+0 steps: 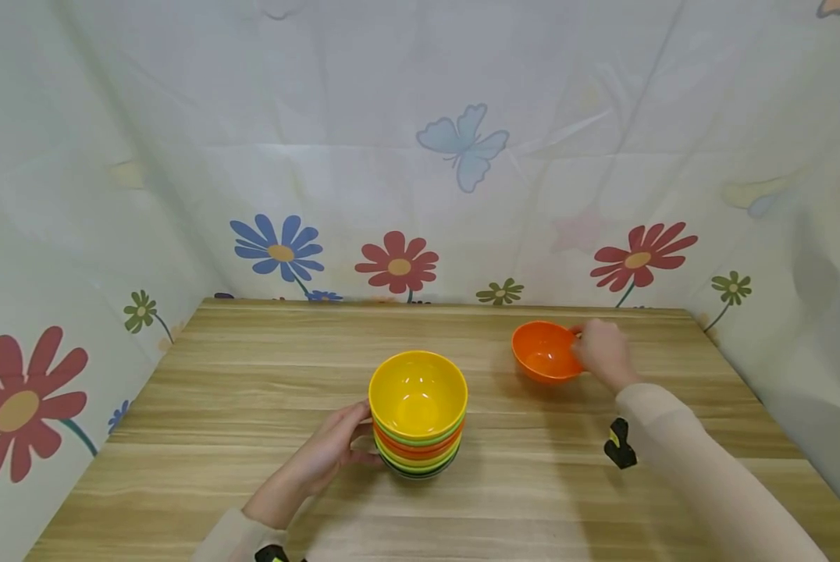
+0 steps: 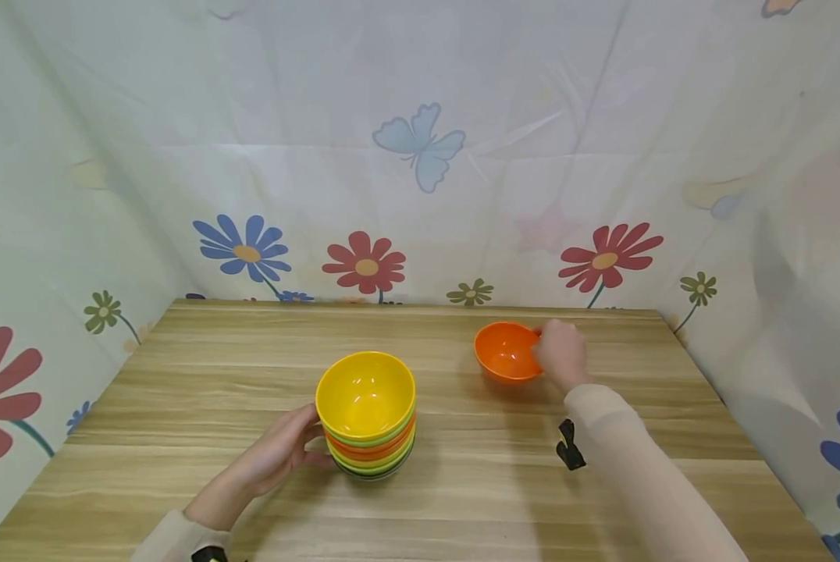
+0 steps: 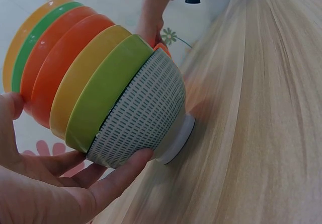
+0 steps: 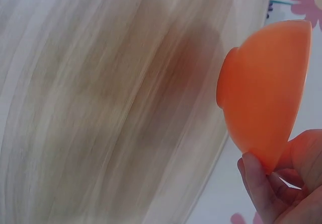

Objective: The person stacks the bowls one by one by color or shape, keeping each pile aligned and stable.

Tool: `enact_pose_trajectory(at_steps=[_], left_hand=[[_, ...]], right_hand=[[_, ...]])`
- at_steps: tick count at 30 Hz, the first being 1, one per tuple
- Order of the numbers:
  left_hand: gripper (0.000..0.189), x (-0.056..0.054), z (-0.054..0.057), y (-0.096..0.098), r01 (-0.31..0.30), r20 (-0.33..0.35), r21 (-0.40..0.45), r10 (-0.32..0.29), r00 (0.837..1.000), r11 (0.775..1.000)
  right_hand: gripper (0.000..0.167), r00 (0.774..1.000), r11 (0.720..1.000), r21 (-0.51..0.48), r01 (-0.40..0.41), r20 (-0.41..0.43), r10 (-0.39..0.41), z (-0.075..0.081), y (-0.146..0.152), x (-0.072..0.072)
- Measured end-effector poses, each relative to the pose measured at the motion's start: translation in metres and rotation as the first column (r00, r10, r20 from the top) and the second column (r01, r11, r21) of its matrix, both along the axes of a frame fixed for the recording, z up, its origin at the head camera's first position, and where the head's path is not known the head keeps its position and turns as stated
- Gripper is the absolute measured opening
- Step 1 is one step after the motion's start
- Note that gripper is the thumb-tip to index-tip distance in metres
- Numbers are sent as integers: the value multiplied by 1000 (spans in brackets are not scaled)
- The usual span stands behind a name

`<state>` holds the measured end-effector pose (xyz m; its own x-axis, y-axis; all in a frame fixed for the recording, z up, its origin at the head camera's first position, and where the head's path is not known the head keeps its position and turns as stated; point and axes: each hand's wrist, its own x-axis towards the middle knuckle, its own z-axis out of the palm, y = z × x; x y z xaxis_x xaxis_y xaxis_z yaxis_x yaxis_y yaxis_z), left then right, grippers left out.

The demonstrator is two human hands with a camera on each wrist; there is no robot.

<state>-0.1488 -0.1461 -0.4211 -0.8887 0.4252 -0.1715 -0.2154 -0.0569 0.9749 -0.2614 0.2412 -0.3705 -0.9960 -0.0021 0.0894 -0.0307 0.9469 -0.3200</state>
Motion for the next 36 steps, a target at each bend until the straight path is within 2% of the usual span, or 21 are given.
enact_pose_trajectory(at_steps=[11,16,23,31,36], left_hand=[[62,0,0,1,2,-6,2,-2,1000,1000],[61,0,1,1,-2,-1,0,2,1000,1000],[60,1,1,1,1,-2,3,-1,1000,1000],[59,1,1,1,-1,-11,2,1,1000,1000],[59,1,1,1,6,-7,3,-6,1000,1000]], right_hand=[[29,993,996,35,-82,-78,84,4,-18,2],[26,980,988,69,-138,-136,146,15,-28,1],[23,965,977,83,-196,-160,208,33,-41,1],[22,964,972,64,-228,-126,234,52,-53,3],[22,956,966,58,-251,-141,257,62,-60,5]])
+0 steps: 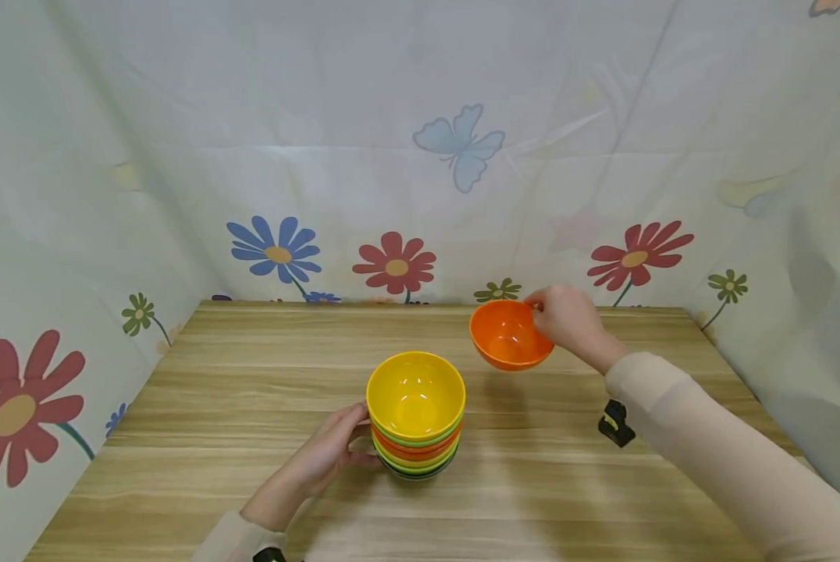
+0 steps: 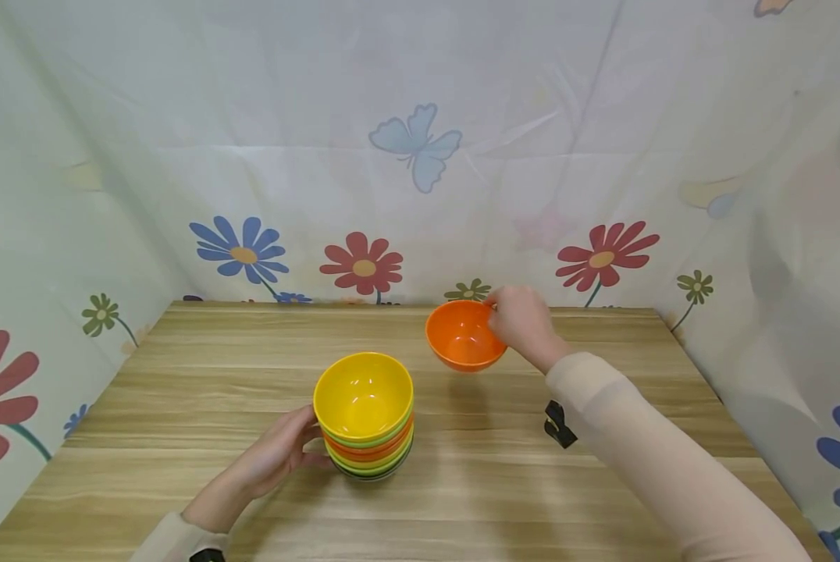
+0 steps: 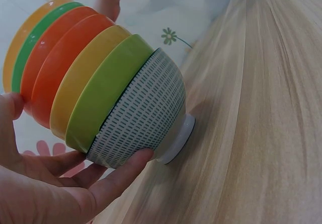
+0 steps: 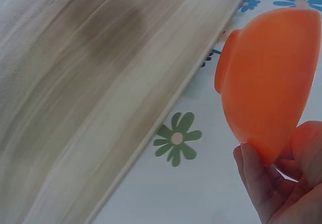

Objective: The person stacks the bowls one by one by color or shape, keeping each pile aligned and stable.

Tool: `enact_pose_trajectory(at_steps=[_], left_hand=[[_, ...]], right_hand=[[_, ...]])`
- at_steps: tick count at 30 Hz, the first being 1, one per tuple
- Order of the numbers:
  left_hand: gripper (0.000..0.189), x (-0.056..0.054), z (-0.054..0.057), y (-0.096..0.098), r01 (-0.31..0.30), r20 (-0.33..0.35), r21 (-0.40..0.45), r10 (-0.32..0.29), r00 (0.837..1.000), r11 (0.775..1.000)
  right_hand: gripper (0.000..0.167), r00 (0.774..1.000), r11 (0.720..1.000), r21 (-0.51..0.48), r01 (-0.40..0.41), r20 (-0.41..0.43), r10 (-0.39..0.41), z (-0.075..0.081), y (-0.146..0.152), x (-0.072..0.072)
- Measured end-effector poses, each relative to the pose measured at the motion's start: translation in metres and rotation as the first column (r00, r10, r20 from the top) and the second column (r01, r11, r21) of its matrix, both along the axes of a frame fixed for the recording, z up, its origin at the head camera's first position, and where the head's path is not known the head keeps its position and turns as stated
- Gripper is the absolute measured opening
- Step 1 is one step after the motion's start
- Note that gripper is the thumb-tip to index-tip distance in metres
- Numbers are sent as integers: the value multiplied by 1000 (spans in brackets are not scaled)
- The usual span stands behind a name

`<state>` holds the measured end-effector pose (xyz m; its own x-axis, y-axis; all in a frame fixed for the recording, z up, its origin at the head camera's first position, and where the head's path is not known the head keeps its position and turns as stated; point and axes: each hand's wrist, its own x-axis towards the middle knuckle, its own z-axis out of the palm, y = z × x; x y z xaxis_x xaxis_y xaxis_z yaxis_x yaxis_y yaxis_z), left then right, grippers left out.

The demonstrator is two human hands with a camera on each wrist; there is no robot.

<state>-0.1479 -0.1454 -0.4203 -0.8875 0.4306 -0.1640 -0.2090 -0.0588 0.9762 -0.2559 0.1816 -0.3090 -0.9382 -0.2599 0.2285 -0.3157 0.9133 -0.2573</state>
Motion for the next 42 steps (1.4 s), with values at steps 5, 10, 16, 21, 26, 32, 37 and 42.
enact_pose_trajectory(at_steps=[5,10,16,21,26,32,37,42], left_hand=[[59,0,0,-1,-1,3,6,1,1000,1000],[59,-1,-1,-1,-1,3,5,1,1000,1000],[59,-1,-2,-1,0,5,10,0,1000,1000],[59,-1,-2,-1,-2,2,7,2,1000,1000],[59,-2,-1,-2,10,-9,12,-10,1000,1000],[60,-1,0,-3,21,-14,18,-21,1000,1000],[59,-1,0,-2,20,-14,11,-20,1000,1000],[59,-1,-1,-3,17,-16,8,-17,1000,1000]], right_hand=[[22,1000,1000,14,-19,-20,19,8,-6,2],[22,999,999,23,-31,-21,31,14,-11,3],[23,999,999,26,-46,-2,46,24,-19,3],[22,997,997,34,-65,-27,66,33,-28,6],[23,996,995,44,-85,-32,86,42,-40,11],[23,991,991,29,-129,-41,130,49,-52,17],[22,986,987,19,-157,-47,158,53,-63,23],[21,982,984,9,-181,-48,181,54,-73,29]])
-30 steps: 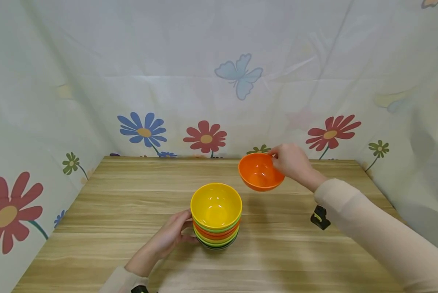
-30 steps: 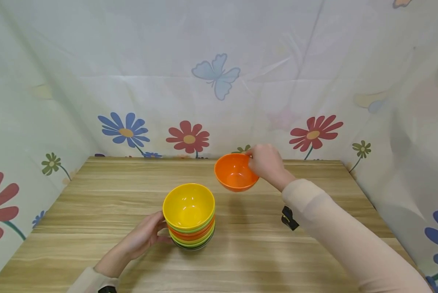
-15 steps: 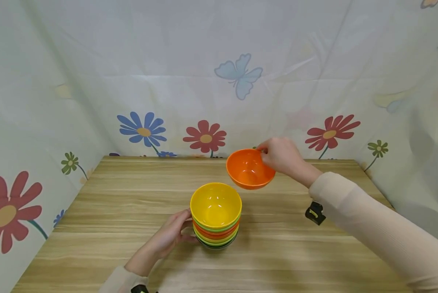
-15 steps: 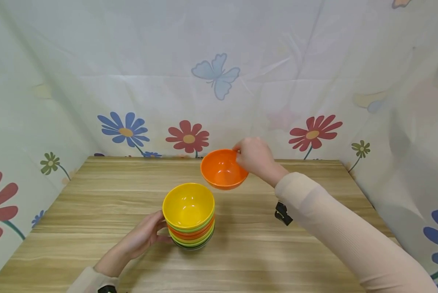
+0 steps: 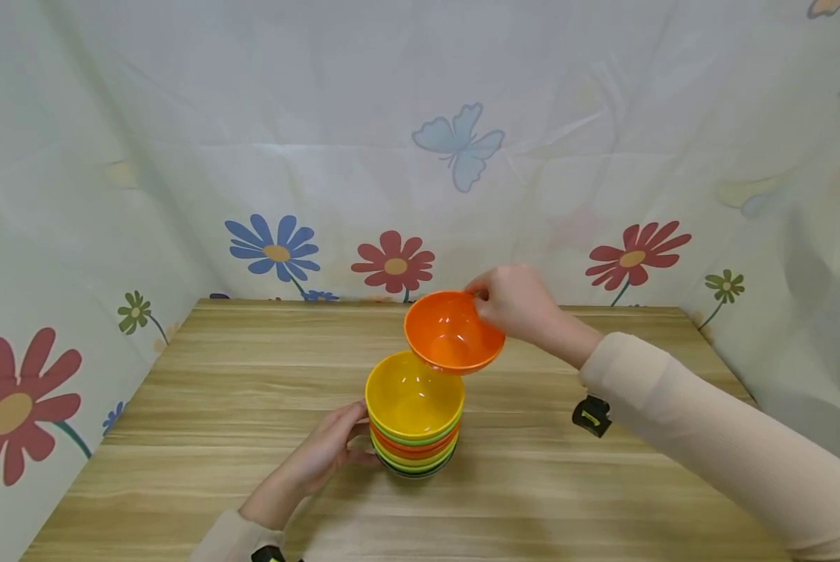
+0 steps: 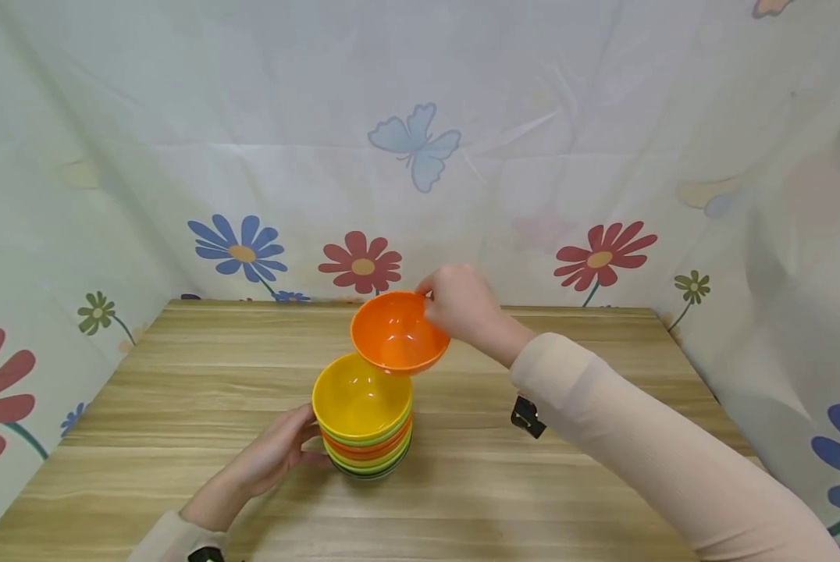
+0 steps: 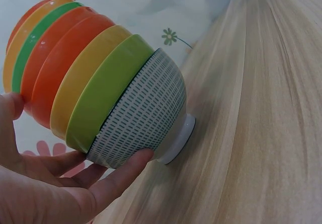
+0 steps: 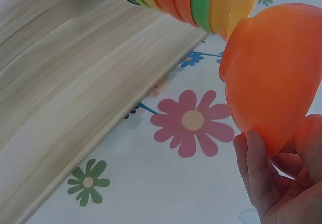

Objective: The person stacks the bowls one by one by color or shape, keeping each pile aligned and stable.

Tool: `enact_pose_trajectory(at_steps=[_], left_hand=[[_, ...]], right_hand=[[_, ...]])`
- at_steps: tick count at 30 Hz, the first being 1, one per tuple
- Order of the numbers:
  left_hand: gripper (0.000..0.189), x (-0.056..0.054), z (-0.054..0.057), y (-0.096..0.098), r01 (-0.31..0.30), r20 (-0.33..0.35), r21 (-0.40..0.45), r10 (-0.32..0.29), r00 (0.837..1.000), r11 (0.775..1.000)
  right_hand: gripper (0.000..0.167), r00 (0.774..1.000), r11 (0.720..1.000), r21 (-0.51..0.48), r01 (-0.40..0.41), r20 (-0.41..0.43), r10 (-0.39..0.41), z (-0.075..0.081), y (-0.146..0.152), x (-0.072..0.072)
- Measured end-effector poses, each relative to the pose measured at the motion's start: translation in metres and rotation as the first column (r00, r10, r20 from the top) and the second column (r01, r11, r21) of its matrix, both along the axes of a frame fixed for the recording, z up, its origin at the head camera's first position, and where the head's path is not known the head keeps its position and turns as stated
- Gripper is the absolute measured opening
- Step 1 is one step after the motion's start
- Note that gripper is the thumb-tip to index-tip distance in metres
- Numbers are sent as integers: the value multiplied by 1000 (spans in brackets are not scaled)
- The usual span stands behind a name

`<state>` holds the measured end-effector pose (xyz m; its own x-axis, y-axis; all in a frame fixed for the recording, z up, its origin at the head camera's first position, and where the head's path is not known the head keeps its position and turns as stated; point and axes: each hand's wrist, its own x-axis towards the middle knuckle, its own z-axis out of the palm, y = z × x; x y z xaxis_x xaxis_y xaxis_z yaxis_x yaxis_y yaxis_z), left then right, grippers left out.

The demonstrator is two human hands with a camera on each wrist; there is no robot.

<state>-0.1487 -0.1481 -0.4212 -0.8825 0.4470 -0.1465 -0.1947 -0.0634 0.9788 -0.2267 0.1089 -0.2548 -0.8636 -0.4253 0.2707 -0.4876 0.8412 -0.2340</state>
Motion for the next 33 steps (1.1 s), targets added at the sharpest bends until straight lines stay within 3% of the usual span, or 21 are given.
enact_pose_trajectory(at_steps=[33], left_hand=[[58,-1,-4,0,-14,11,13,13,1000,1000]], right_hand=[[21,985,993,-93,-71,151,84,-22,-34,17]])
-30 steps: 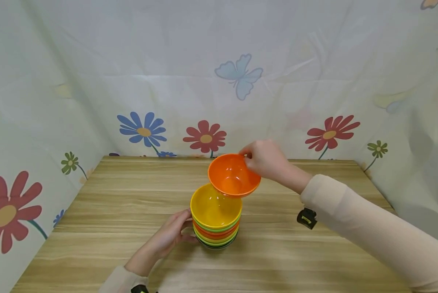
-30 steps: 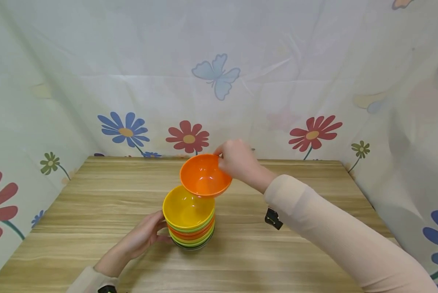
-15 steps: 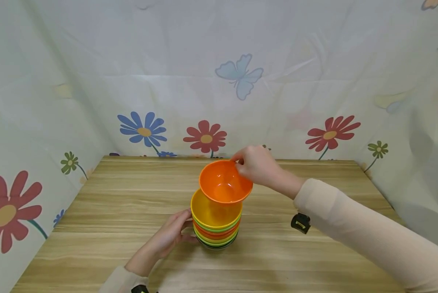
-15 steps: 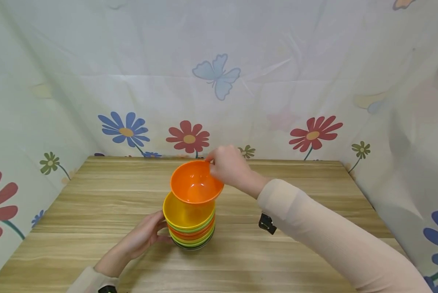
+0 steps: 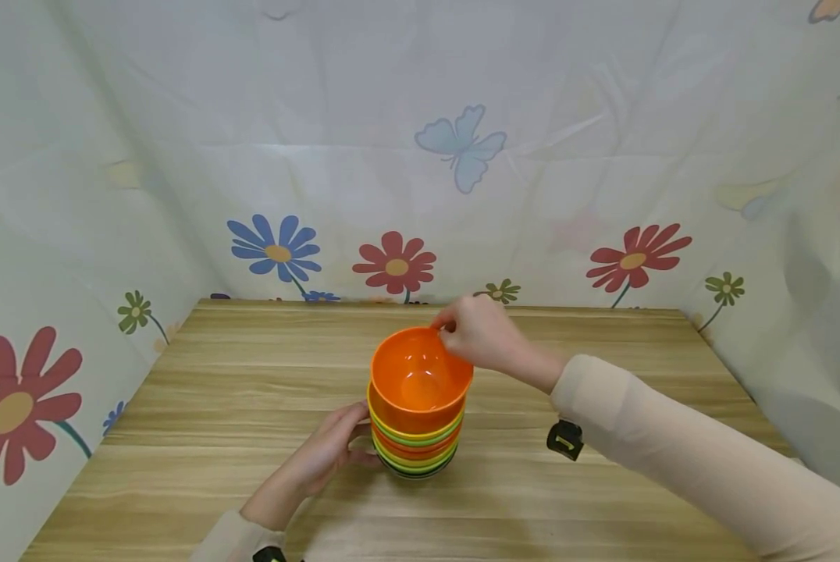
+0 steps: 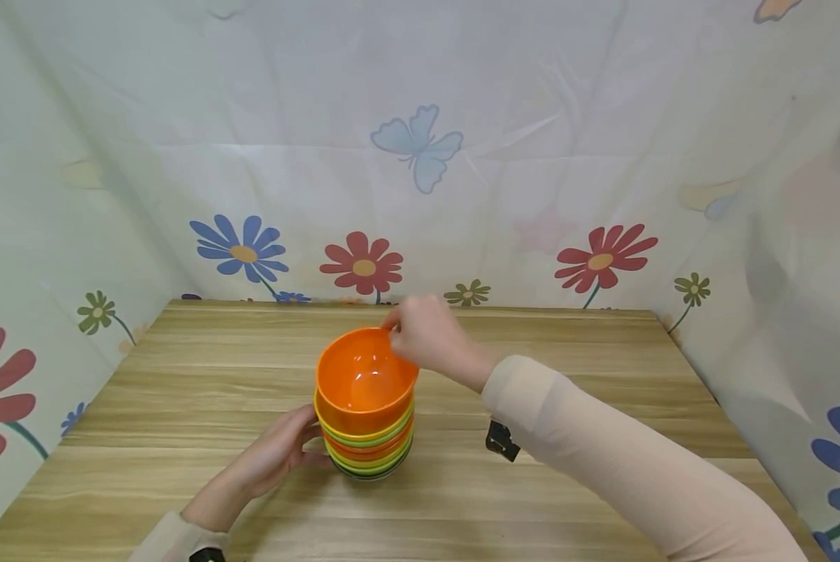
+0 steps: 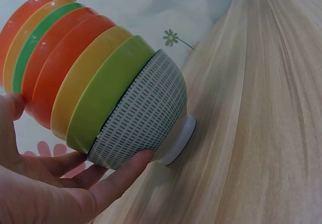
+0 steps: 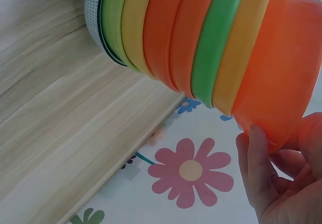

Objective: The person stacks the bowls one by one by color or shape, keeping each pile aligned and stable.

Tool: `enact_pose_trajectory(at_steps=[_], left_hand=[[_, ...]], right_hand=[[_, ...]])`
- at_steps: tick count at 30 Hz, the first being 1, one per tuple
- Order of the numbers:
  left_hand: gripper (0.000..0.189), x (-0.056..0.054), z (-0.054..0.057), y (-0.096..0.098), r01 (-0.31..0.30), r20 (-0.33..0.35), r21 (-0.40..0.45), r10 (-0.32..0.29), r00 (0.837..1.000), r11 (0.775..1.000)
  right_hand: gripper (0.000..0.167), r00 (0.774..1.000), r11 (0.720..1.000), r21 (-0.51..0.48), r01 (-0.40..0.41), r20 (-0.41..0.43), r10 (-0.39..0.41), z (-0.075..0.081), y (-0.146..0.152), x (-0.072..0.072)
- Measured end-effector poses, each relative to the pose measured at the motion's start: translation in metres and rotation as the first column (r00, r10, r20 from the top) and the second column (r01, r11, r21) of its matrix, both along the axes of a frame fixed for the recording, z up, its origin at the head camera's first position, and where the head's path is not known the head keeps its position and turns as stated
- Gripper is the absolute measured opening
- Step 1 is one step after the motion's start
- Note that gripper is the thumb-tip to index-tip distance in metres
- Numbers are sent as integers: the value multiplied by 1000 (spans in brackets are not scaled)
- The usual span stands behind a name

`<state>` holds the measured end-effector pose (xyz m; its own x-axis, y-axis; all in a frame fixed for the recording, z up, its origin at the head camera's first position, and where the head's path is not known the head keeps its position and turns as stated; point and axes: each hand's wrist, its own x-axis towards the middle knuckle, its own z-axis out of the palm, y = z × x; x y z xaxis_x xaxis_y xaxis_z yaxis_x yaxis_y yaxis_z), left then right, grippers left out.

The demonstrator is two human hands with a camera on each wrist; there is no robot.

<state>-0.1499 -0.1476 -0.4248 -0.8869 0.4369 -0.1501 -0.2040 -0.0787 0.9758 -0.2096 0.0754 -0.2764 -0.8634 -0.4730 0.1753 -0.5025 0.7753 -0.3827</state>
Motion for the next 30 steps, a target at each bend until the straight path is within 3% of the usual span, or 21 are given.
enact_pose_trajectory(at_steps=[7,30], left_hand=[[59,0,0,0,5,-6,-3,-5,1000,1000],[59,0,0,-1,6,-14,-2,-6,1000,1000]], right_hand=[[21,1000,1000,-14,1,14,-1,-5,-1,1],[20,996,999,-18,-45,-82,43,-22,-5,1]])
